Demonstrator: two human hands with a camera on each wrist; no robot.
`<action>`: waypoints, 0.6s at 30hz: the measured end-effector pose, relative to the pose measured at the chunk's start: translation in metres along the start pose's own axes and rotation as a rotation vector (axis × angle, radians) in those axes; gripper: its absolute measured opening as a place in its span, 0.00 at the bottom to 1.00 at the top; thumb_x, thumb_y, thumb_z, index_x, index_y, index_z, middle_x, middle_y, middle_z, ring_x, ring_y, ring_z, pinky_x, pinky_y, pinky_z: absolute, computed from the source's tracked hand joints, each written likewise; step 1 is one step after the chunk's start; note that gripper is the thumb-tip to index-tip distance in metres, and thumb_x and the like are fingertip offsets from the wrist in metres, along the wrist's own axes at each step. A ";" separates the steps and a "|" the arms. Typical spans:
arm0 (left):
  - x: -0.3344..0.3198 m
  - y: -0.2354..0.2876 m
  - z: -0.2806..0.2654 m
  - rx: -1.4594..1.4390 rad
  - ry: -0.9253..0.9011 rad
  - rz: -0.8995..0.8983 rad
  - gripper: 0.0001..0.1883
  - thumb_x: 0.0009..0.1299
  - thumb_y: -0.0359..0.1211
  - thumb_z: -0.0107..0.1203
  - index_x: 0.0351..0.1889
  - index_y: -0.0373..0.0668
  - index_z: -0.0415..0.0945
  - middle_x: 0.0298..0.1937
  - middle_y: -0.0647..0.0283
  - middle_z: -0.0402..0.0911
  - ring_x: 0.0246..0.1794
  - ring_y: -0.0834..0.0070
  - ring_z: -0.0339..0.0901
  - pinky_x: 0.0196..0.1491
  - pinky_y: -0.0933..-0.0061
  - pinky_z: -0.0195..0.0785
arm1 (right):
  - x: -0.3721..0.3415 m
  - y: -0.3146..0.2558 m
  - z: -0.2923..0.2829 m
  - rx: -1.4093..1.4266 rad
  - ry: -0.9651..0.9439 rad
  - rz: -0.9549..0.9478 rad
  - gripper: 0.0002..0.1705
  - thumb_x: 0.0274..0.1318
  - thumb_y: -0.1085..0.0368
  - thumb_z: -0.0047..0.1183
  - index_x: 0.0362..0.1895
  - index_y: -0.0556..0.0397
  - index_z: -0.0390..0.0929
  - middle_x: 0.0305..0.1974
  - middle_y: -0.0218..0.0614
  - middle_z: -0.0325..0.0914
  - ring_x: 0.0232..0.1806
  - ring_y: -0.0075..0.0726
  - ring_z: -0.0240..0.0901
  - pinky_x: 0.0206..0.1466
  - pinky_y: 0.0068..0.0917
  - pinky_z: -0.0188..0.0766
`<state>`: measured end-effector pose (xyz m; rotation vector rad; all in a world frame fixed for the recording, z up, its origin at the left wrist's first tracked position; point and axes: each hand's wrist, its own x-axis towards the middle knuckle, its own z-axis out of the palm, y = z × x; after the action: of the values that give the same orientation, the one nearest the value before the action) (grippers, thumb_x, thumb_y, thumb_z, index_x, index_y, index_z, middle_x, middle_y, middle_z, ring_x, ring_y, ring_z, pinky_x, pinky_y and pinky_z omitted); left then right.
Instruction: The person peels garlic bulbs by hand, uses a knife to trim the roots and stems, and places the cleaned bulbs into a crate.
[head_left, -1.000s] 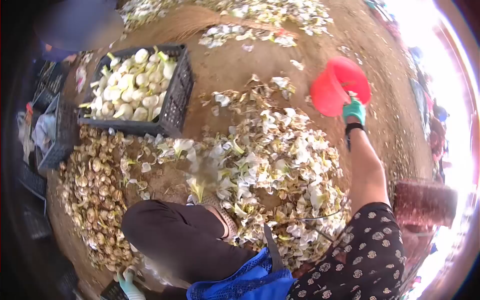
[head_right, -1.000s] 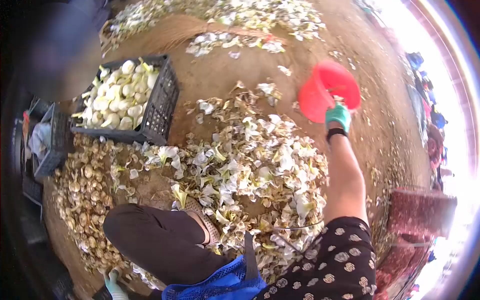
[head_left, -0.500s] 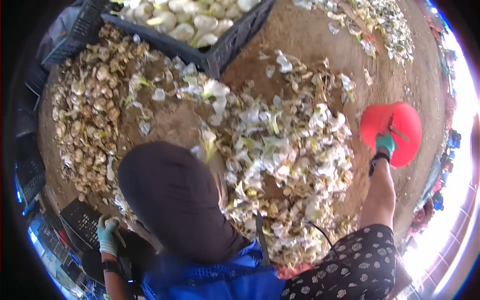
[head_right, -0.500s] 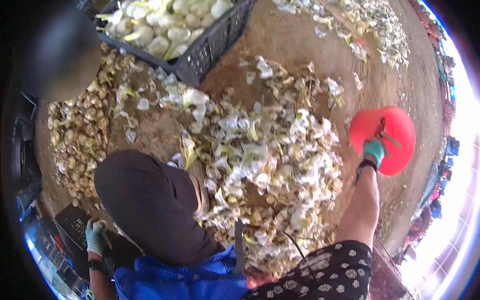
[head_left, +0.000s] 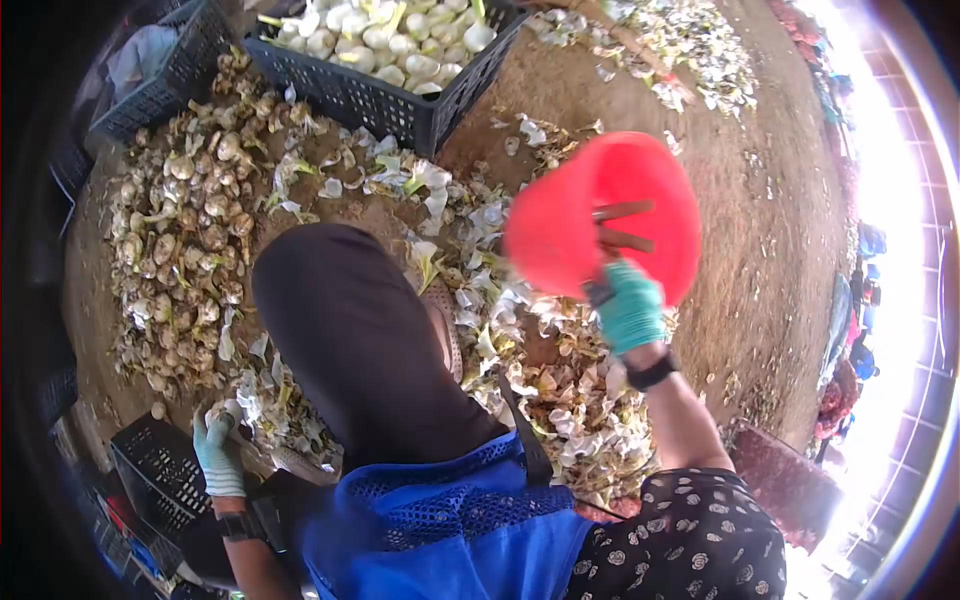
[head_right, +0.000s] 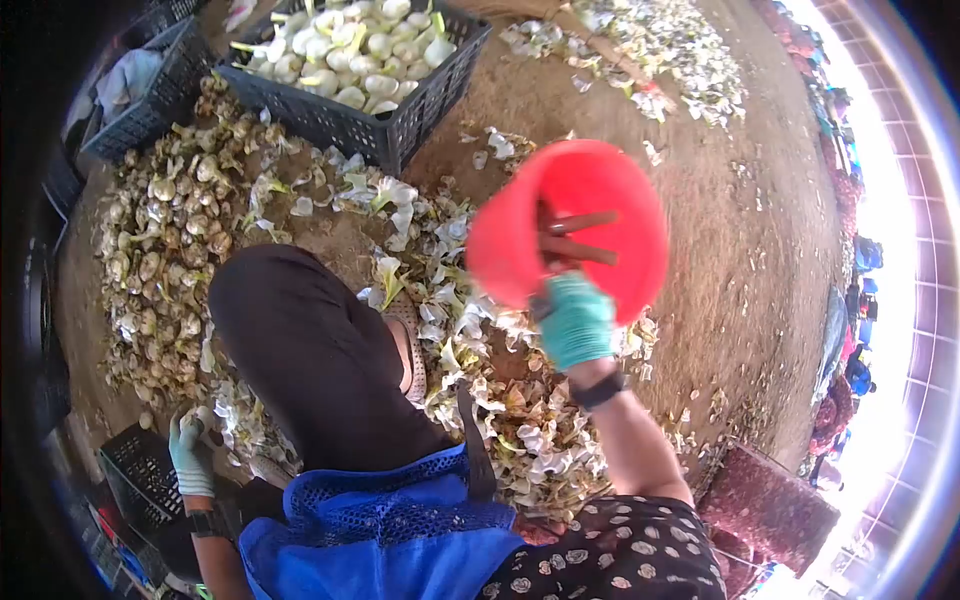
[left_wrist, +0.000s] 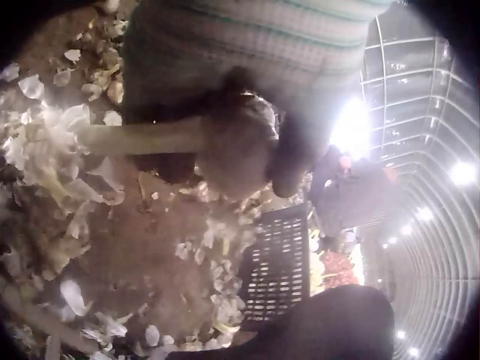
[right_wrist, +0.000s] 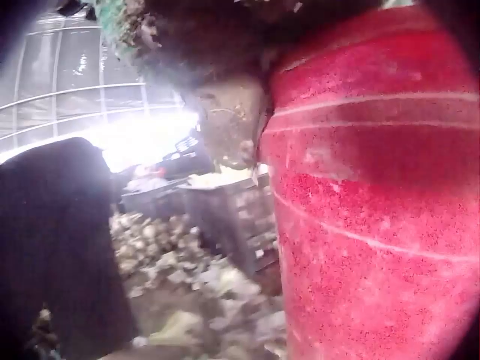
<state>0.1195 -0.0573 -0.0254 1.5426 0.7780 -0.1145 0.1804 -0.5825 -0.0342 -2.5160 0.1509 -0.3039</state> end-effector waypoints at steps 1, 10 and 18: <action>0.000 -0.006 -0.011 -0.056 -0.040 -0.001 0.25 0.47 0.35 0.51 0.43 0.35 0.61 0.34 0.60 0.69 0.33 0.71 0.68 0.38 0.74 0.64 | -0.002 -0.039 0.005 -0.278 -0.108 -0.204 0.07 0.35 0.63 0.50 0.24 0.47 0.74 0.21 0.37 0.69 0.21 0.43 0.67 0.25 0.35 0.66; -0.044 -0.023 -0.045 -0.237 0.013 0.049 0.30 0.47 0.34 0.51 0.50 0.33 0.57 0.38 0.58 0.67 0.35 0.69 0.68 0.36 0.72 0.66 | -0.024 -0.123 0.069 -0.182 -0.581 -0.351 0.09 0.36 0.63 0.48 0.25 0.52 0.72 0.25 0.42 0.70 0.29 0.46 0.68 0.33 0.37 0.64; -0.049 -0.035 -0.046 -0.341 0.153 0.030 0.26 0.50 0.32 0.46 0.48 0.31 0.59 0.36 0.57 0.69 0.31 0.73 0.69 0.34 0.77 0.66 | 0.080 -0.109 0.072 -0.654 -0.978 -0.302 0.18 0.37 0.54 0.51 0.35 0.49 0.72 0.38 0.38 0.71 0.38 0.44 0.68 0.39 0.35 0.66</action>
<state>0.0462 -0.0372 -0.0228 1.2468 0.8467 0.1537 0.2801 -0.4682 -0.0145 -2.9894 -0.6084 1.0173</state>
